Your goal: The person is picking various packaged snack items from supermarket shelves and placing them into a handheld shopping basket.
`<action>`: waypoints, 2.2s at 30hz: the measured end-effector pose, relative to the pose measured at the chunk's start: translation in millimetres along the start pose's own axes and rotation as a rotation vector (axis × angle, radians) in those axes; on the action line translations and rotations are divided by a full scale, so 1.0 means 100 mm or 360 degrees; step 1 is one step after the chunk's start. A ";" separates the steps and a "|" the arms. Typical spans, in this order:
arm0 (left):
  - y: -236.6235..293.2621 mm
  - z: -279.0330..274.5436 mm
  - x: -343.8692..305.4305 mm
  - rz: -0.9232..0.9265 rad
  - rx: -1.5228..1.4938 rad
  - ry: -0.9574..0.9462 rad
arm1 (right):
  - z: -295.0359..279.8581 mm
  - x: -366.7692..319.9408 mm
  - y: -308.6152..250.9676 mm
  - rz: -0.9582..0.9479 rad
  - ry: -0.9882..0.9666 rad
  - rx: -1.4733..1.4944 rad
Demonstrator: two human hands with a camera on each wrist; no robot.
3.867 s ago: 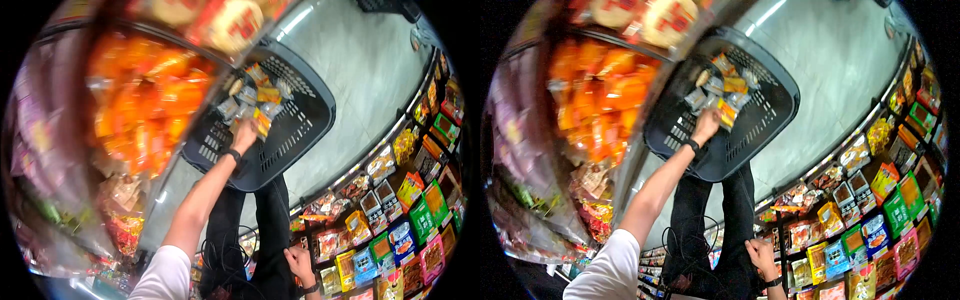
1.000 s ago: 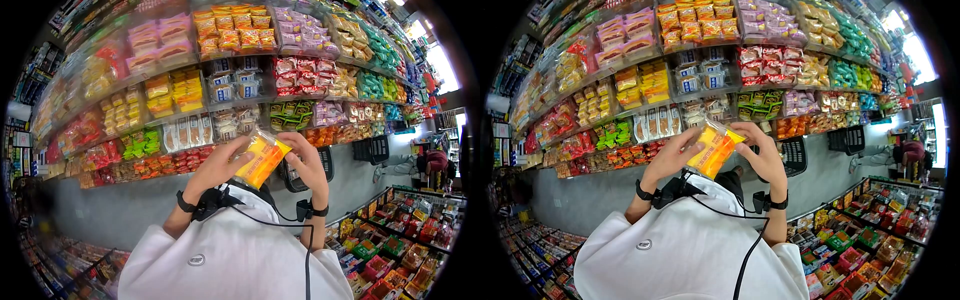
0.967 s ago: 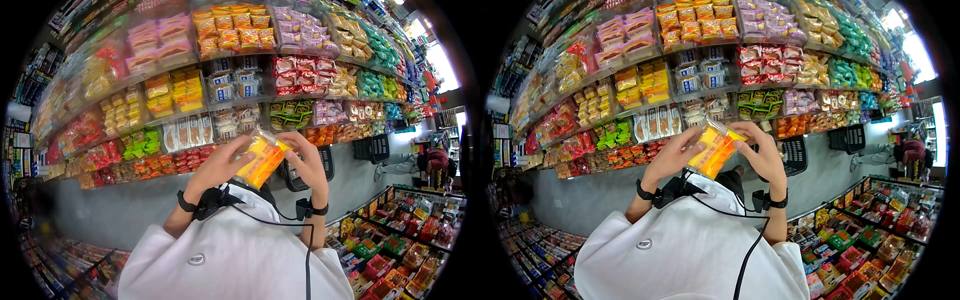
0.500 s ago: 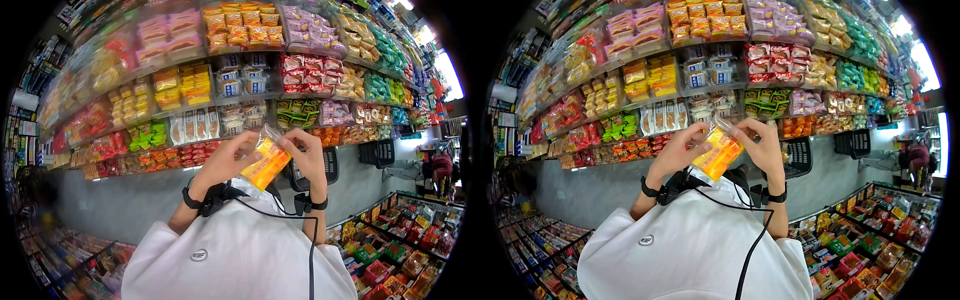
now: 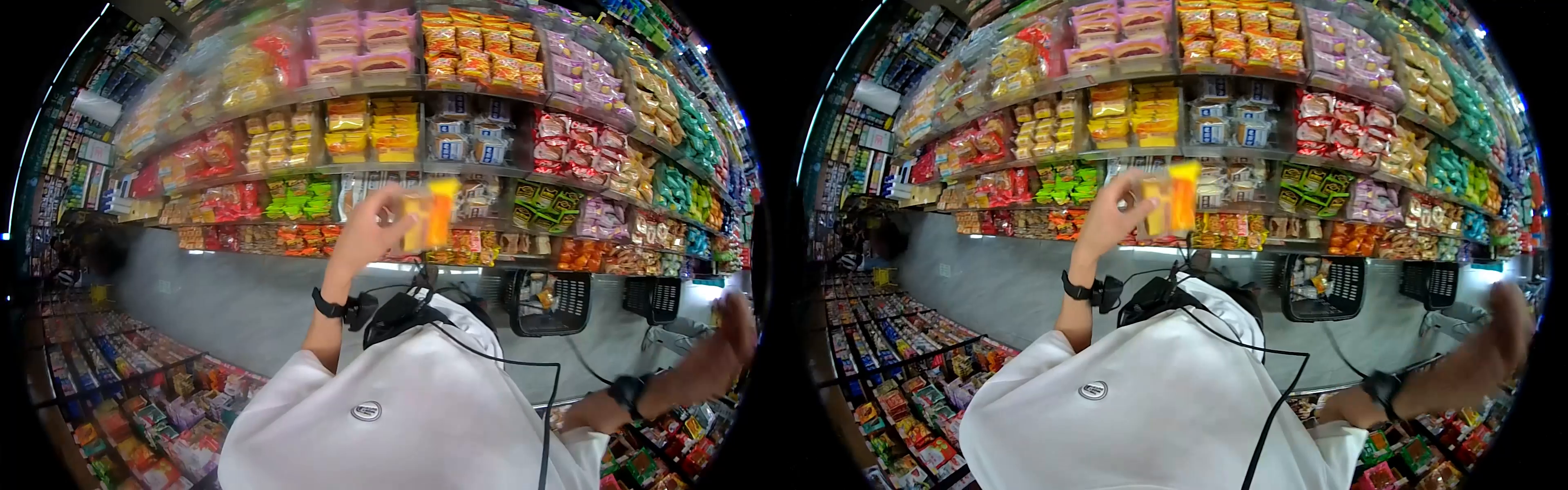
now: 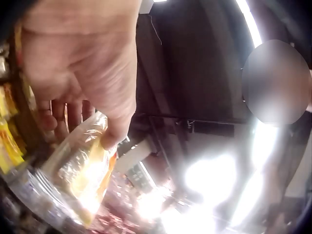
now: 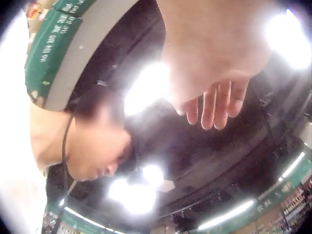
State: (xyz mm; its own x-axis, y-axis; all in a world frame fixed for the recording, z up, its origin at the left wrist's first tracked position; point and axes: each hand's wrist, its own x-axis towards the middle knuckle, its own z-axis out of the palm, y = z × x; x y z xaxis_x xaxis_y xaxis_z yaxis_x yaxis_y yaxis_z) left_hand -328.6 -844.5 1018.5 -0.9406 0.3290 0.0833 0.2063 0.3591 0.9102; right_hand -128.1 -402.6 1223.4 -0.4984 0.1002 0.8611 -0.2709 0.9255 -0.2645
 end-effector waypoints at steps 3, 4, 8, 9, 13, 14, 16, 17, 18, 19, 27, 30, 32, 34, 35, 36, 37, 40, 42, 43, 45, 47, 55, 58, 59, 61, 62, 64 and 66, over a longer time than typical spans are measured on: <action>-0.39 -0.33 0.11 -0.0290 -0.0187 0.0201 | -0.42 0.13 -0.22 -0.0668 0.0332 -0.0134; -0.57 -0.43 0.18 -0.0282 -0.0174 0.0257 | -0.43 0.15 -0.31 -0.0818 0.0339 -0.0130; -1.45 -0.86 0.55 -0.0284 0.0194 0.0456 | -0.36 0.16 -0.63 -0.1253 0.0287 -0.0106; -1.58 -0.93 0.66 -0.0294 0.0362 0.0499 | -0.33 0.17 -0.71 -0.1329 0.0284 -0.0094; -1.92 -0.96 1.07 -0.0151 0.0155 0.0714 | -0.26 0.12 -0.91 -0.1404 0.0249 -0.0092; -2.16 -0.95 1.17 -0.0159 0.0159 0.0686 | -0.26 0.11 -0.93 -0.1421 0.0235 -0.0096; -2.50 -0.96 1.35 -0.0177 0.0164 0.0639 | -0.24 0.08 -0.97 -0.1416 0.0213 -0.0104; -2.61 -0.96 1.39 -0.0219 0.0301 0.0568 | -0.25 0.09 -1.03 -0.1429 0.0210 -0.0106; -2.66 -0.93 1.38 -0.0160 0.0391 0.0593 | -0.25 0.08 -1.04 -0.1431 0.0201 -0.0116; -2.70 -0.91 1.41 -0.0090 0.0478 0.0626 | -0.25 0.07 -1.06 -0.1435 0.0204 -0.0123; -2.88 -0.82 1.48 -0.0030 0.0507 0.0721 | -0.25 0.00 -1.20 -0.1438 0.0187 -0.0171; -2.71 -0.74 1.44 -0.0167 0.0779 0.0722 | -0.22 -0.01 -1.26 -0.1434 0.0171 -0.0190; -2.42 -0.61 1.35 0.0087 0.1213 0.0888 | -0.21 0.00 -1.30 -0.1446 0.0164 -0.0204; -2.34 -0.60 1.37 0.0267 0.1470 0.0911 | -0.20 -0.03 -1.32 -0.1429 0.0147 -0.0219; -2.34 -0.61 1.39 0.0316 0.1505 0.0842 | -0.19 -0.02 -1.36 -0.1440 0.0156 -0.0217; -2.35 -0.61 1.41 0.0365 0.1536 0.0770 | -0.19 -0.02 -1.38 -0.1430 0.0158 -0.0234; -2.43 -0.61 1.44 0.0330 0.1544 0.0660 | -0.19 -0.03 -1.41 -0.1426 0.0155 -0.0244; -2.63 -0.58 1.47 0.0228 0.1483 0.0422 | -0.20 -0.03 -1.45 -0.1417 0.0148 -0.0269; -2.71 -0.57 1.50 0.0194 0.1353 0.0405 | -0.22 -0.06 -1.45 -0.1387 0.0142 -0.0308; -2.55 -0.53 1.47 0.0253 0.1328 0.0541 | -0.26 -0.07 -1.46 -0.1372 0.0142 -0.0331; -2.28 -0.50 1.39 0.0442 0.1201 0.0599 | -0.37 -0.09 -1.48 -0.1319 0.0159 -0.0412; -2.06 -0.34 1.28 0.0562 0.1022 0.0564 | -0.55 -0.15 -1.46 -0.1197 0.0202 -0.0534; -2.13 0.51 0.52 0.0207 0.0569 0.0010 | -1.23 -1.30 -0.95 0.0402 0.0370 -0.0842; -2.24 0.83 0.26 0.0388 0.0594 -0.0091 | -0.98 -2.02 -0.74 0.1401 0.0207 -0.0486; -2.30 0.95 0.15 0.0277 0.0565 -0.0179 | -1.06 -2.41 -0.58 0.1536 0.0081 -0.0460; -2.44 1.19 -0.04 0.0057 0.0519 -0.0334 | -1.06 -2.96 -0.49 0.1869 0.0134 -0.0251; -2.51 1.29 -0.15 0.0065 0.0560 -0.0388 | -1.20 -3.43 -0.40 0.1946 0.0069 -0.0275; -2.63 1.50 -0.36 0.0077 0.0645 -0.0492 | -1.30 -4.02 -0.37 0.1988 0.0075 -0.0295; -2.76 1.65 -0.58 -0.0012 0.0764 -0.0624 | -1.43 -4.45 -0.43 0.2389 0.0118 -0.0213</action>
State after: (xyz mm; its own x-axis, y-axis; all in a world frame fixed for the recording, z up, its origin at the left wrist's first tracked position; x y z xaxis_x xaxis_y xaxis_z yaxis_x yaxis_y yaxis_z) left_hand -286.6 -818.6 695.6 -0.7920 0.5890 -0.1606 0.3841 0.6853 0.6188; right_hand 222.5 -434.7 913.6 -0.1942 0.9703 -0.1445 0.5146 -0.0246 -0.8571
